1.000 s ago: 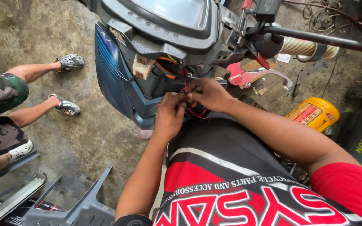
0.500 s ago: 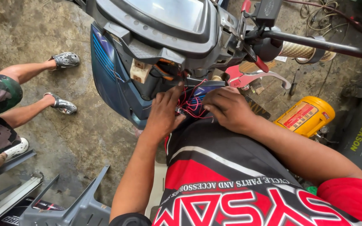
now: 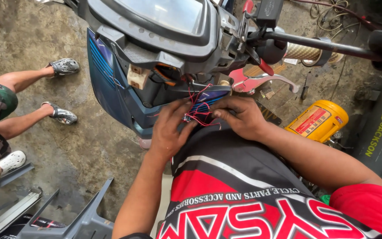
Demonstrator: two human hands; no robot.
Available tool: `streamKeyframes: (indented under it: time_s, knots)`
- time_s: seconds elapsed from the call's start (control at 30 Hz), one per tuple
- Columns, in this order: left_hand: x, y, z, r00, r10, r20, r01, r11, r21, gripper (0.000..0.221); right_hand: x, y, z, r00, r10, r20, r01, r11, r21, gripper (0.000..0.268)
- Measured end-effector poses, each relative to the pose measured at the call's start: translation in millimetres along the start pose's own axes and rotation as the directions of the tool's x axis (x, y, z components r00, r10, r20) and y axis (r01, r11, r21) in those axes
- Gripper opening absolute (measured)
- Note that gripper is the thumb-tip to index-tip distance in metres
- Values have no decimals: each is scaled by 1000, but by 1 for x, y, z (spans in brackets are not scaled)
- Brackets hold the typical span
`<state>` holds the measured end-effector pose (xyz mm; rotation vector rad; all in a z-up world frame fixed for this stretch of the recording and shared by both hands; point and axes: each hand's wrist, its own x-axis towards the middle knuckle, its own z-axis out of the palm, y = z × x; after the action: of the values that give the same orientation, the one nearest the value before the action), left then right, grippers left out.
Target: Finishing the electrical wiring task on a motorcycle's front panel by connecting and organizing wires.
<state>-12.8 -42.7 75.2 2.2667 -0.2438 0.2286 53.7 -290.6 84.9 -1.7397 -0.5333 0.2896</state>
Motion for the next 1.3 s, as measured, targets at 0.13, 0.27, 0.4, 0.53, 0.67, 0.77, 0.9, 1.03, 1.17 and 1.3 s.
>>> streamKeyframes:
  time_s: [0.13,0.27,0.4,0.53,0.67,0.77,0.9,1.03,1.17,1.3]
  knots:
    - [10,9,25,997,-68,26,73,954,-289,36,6,5,12,995,7,-98,3,995,100,9]
    - [18,4,32,981,-183,72,196,913,-356,11,8,24,24,970,44,-237,-19,994,106,9]
    - [24,3,28,973,-218,81,232,911,-340,9,0,41,45,937,169,-306,-69,947,314,19]
    - [32,2,39,999,-37,-3,37,996,-79,8,1,40,59,896,234,-378,-46,894,446,19]
    - [37,-1,35,995,100,29,-103,984,145,13,7,44,60,863,234,-447,-24,904,428,13]
    - [58,11,9,990,138,-16,-135,982,133,11,10,47,70,857,242,-456,-39,912,409,10]
    - [82,-3,6,983,85,163,-92,995,35,28,17,30,66,859,298,-416,-124,910,396,12]
    - [98,-4,11,963,11,268,-32,997,75,33,11,38,70,810,304,-501,-118,922,369,11]
    - [109,-1,15,963,1,270,-10,999,34,28,4,43,68,783,301,-545,-130,935,329,9]
    - [105,-25,34,971,92,222,-114,990,88,19,1,63,74,750,279,-600,22,896,444,11]
